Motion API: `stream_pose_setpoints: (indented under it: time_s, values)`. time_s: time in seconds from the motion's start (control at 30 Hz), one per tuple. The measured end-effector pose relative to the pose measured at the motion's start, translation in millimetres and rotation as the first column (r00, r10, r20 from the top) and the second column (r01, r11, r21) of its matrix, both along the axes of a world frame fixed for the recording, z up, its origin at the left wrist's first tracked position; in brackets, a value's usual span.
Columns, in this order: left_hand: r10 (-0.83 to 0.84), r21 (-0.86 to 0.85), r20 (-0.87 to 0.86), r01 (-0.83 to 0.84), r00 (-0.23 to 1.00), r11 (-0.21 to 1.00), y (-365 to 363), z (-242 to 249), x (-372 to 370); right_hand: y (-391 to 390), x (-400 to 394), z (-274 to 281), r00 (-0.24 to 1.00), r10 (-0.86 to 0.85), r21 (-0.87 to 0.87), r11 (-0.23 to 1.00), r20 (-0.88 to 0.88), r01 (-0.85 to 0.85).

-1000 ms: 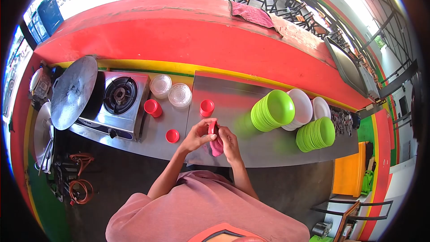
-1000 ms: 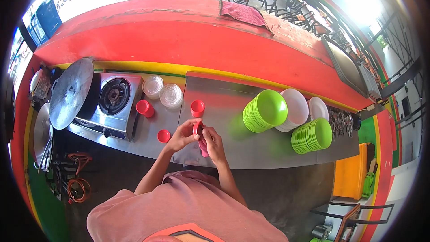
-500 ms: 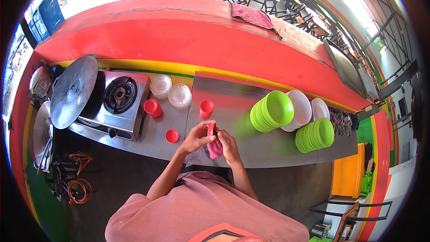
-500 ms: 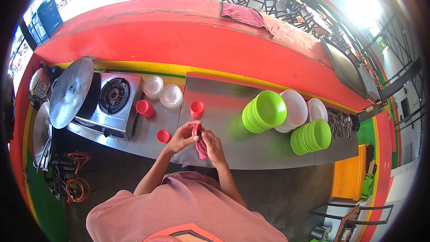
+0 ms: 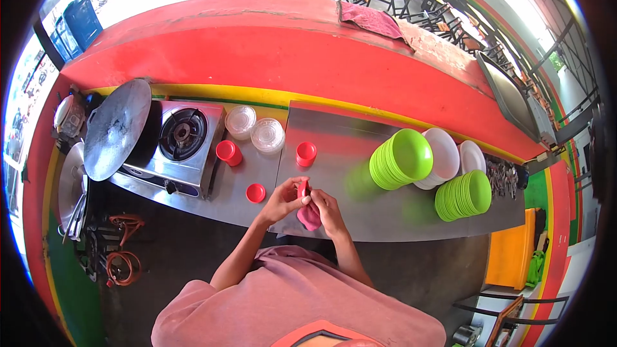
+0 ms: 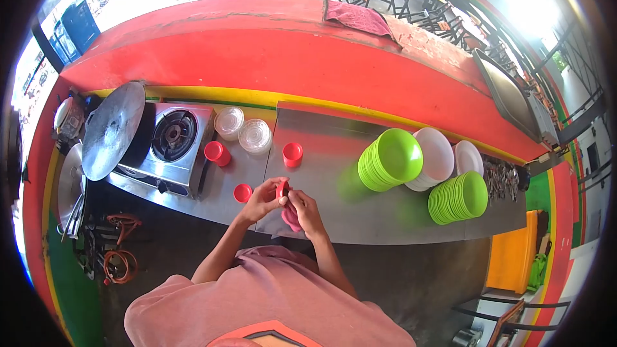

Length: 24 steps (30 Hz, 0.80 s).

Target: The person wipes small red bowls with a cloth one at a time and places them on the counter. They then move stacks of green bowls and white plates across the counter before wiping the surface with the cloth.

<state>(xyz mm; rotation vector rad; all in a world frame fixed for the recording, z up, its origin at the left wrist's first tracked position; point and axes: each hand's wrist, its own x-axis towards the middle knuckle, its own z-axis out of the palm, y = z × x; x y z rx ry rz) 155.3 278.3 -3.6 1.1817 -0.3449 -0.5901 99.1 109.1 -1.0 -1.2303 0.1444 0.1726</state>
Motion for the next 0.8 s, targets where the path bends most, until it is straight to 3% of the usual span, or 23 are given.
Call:
stream_pose_setpoints:
  time_s: [0.13,0.17,0.3,0.5,0.73,0.8]
  values:
    - [0.143,0.036,0.012,-0.144,0.99,0.989,1,9,9,5,6,5,0.997,0.046,-0.132,0.991,0.063,-0.037]
    - [0.158,0.02,0.01,-0.158,0.987,0.987,0,13,10,7,7,10,0.997,0.039,-0.081,0.996,0.067,-0.033]
    - [0.207,-0.001,0.025,-0.207,0.978,0.978,-12,19,17,1,12,25,0.962,0.037,-0.197,0.98,0.27,0.018]
    - [0.198,0.02,0.022,-0.199,0.98,0.98,-28,15,21,-24,15,34,0.973,0.043,-0.325,0.945,0.228,0.034]
    - [0.087,-0.126,-0.056,-0.094,0.995,0.988,-29,2,19,-32,16,24,0.947,-0.265,-0.115,0.951,0.183,0.288]
    - [0.092,-0.085,0.015,-0.091,0.996,0.992,-29,4,17,-34,16,17,0.949,-0.294,0.018,0.956,0.112,0.294]
